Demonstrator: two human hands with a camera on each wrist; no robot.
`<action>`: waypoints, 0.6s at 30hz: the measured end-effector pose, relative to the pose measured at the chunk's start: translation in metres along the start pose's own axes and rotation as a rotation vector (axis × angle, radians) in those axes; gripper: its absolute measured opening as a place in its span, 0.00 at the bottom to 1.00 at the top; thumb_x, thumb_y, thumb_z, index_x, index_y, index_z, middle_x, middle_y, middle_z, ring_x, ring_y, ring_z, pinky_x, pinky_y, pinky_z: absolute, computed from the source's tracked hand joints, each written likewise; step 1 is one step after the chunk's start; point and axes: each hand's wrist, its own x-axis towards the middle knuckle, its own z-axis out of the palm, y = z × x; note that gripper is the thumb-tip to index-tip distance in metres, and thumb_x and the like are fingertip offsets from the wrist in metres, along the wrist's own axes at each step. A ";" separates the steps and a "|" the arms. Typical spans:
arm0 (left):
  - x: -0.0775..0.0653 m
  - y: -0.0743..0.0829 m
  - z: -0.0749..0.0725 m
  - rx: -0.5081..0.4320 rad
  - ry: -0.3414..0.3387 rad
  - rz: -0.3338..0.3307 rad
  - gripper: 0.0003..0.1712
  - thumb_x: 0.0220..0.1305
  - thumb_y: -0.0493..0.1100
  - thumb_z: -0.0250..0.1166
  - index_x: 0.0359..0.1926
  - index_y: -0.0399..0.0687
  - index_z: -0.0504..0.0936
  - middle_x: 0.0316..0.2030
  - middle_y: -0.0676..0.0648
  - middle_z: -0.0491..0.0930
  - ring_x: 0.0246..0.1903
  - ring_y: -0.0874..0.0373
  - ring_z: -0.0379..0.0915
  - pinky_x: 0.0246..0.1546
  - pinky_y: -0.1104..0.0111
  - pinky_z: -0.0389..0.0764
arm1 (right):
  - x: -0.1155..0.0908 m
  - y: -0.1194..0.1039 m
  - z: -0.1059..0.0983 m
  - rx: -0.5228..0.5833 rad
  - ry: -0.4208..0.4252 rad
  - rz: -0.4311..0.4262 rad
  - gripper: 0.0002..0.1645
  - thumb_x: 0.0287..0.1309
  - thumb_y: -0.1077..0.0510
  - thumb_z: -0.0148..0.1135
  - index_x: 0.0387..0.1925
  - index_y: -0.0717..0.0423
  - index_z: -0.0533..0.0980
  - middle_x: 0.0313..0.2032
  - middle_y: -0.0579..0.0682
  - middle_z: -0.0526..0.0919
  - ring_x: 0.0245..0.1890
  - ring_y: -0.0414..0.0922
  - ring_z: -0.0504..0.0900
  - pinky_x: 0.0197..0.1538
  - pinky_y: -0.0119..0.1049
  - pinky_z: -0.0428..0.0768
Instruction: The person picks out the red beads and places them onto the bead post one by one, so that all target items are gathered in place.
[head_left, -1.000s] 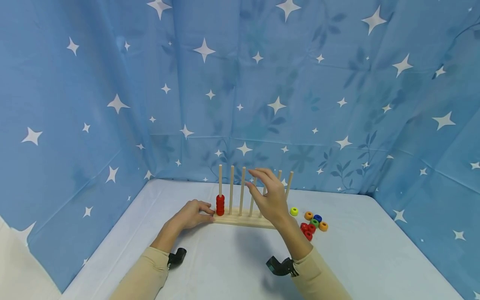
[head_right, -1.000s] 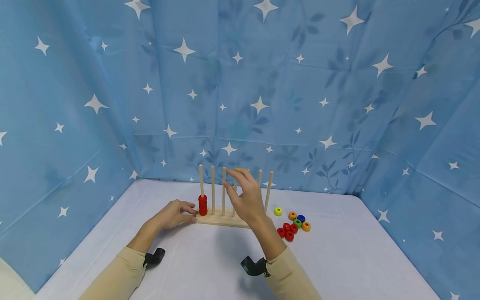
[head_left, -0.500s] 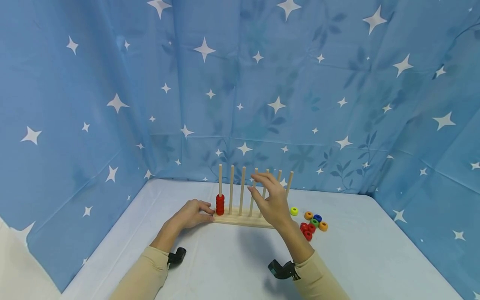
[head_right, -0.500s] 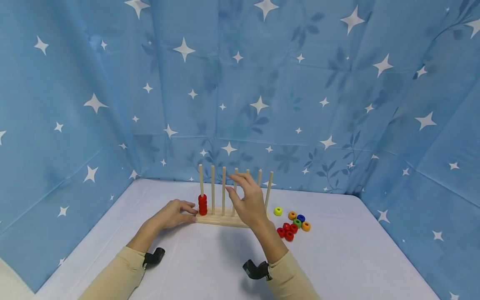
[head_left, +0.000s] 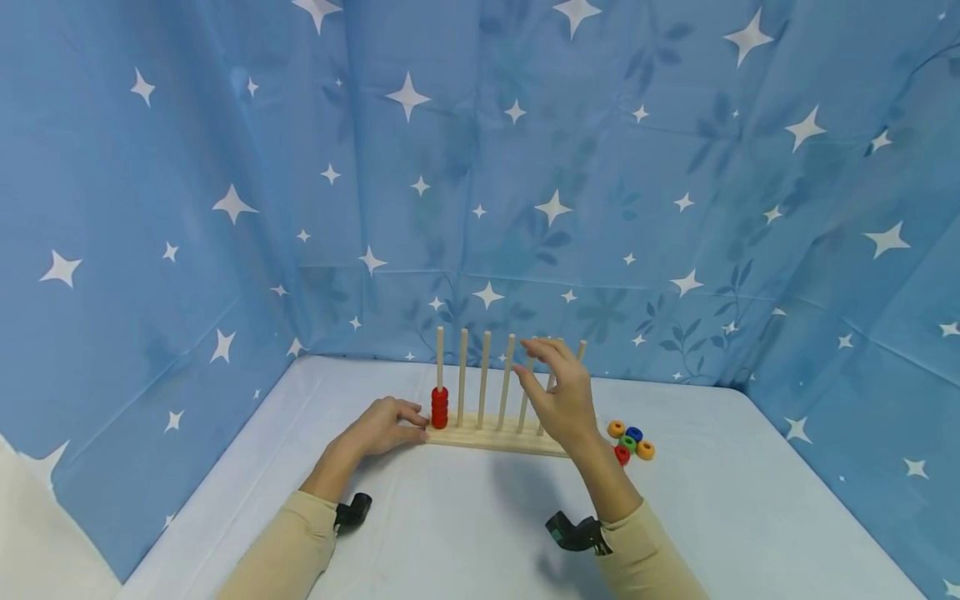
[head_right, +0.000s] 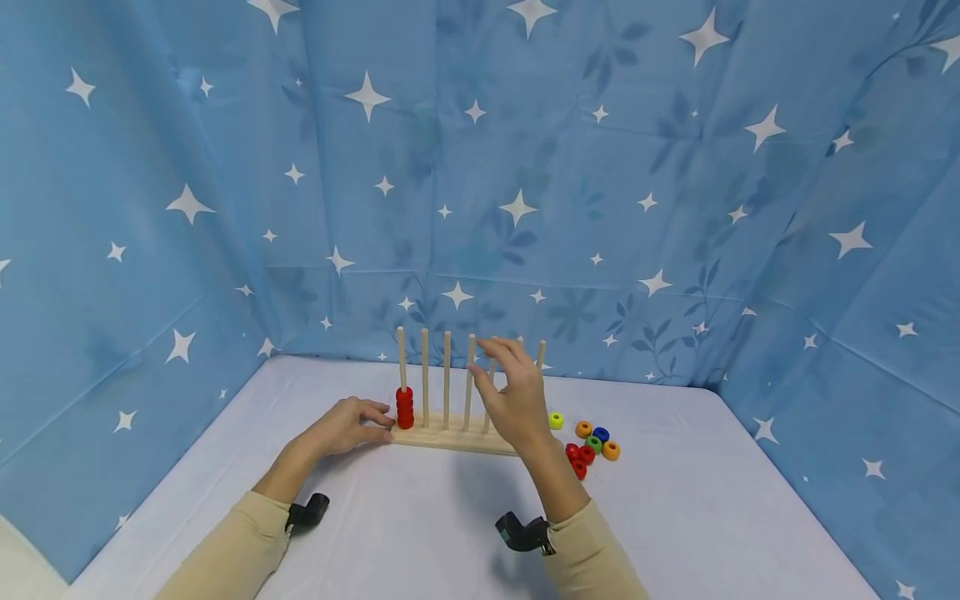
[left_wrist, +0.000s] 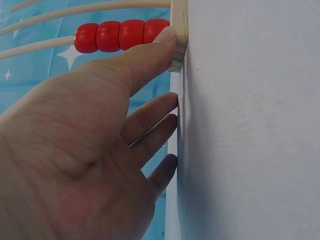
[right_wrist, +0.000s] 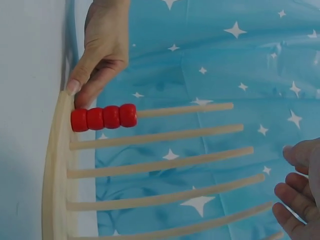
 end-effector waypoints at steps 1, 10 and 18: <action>0.000 0.000 0.000 -0.001 -0.001 0.001 0.12 0.62 0.46 0.76 0.46 0.49 0.94 0.63 0.38 0.82 0.69 0.35 0.71 0.70 0.42 0.69 | 0.000 0.001 -0.002 -0.003 0.004 0.003 0.22 0.61 0.65 0.73 0.57 0.60 0.83 0.51 0.57 0.86 0.50 0.51 0.85 0.55 0.44 0.84; 0.001 -0.001 0.001 -0.008 0.018 -0.010 0.11 0.61 0.45 0.77 0.45 0.49 0.94 0.62 0.38 0.83 0.68 0.36 0.72 0.70 0.43 0.70 | 0.002 0.010 -0.020 -0.007 0.049 0.027 0.22 0.62 0.65 0.73 0.58 0.60 0.82 0.52 0.58 0.85 0.50 0.52 0.84 0.54 0.24 0.78; 0.001 0.000 0.002 -0.011 0.022 -0.003 0.11 0.61 0.44 0.77 0.45 0.49 0.94 0.61 0.38 0.83 0.68 0.36 0.72 0.70 0.43 0.69 | 0.003 0.015 -0.031 -0.023 0.076 0.046 0.23 0.61 0.66 0.73 0.58 0.61 0.82 0.52 0.58 0.85 0.49 0.53 0.85 0.59 0.18 0.74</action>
